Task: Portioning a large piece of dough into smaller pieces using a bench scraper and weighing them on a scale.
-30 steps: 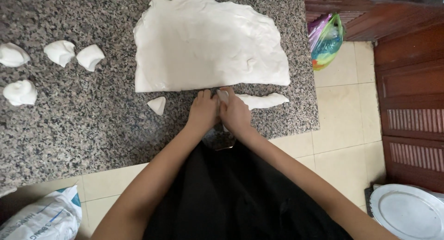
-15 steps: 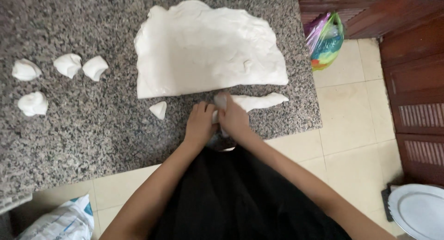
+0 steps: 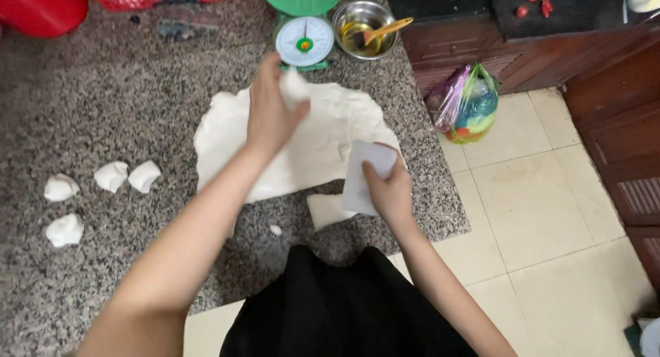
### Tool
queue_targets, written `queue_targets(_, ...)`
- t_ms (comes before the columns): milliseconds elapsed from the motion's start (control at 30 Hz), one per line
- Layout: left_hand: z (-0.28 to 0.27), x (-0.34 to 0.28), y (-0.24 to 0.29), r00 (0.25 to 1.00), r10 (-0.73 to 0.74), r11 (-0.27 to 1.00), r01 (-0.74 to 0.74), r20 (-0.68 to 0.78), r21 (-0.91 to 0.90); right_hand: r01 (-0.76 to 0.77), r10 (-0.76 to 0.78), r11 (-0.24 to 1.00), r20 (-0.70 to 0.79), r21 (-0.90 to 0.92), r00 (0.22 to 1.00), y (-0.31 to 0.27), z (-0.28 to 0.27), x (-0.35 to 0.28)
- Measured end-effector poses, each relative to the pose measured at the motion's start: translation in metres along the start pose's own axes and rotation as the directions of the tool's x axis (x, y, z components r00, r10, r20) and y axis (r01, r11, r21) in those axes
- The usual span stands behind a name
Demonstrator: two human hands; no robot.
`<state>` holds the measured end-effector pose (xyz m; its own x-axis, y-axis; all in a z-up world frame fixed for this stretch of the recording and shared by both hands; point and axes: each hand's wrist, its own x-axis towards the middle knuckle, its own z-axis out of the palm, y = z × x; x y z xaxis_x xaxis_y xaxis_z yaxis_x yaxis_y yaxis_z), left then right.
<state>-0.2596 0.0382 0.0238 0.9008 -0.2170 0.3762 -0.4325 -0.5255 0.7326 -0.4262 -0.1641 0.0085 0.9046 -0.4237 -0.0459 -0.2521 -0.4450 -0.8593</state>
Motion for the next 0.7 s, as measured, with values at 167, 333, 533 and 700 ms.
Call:
queue_targets(167, 0.037, 0.127, -0.032, 0.977, 0.046, 0.998, -0.055, -0.207, -0.039, 0.015, 0.023, 0.956, -0.127, 0.292, 0.992, -0.015, -0.035, 0.026)
queue_targets(333, 0.056, 0.195, -0.057, 0.972, -0.137, 0.988, 0.148, -0.19, 0.047, -0.017, 0.087, 0.938, -0.189, 0.346, 0.978, -0.025, -0.063, 0.037)
queue_targets(533, 0.063, 0.213, -0.067, 0.953, -0.295, 0.924, 0.303, -0.071, 0.234, -0.045, 0.134, 0.935, -0.232, 0.352, 0.963, -0.009, -0.068, 0.05)
queue_targets(700, 0.077, 0.216, -0.102, 0.971, -0.238, 0.946, 0.231, 0.005, 0.226, -0.057, 0.14, 0.926, -0.201, 0.373, 0.969, -0.007, -0.059, 0.052)
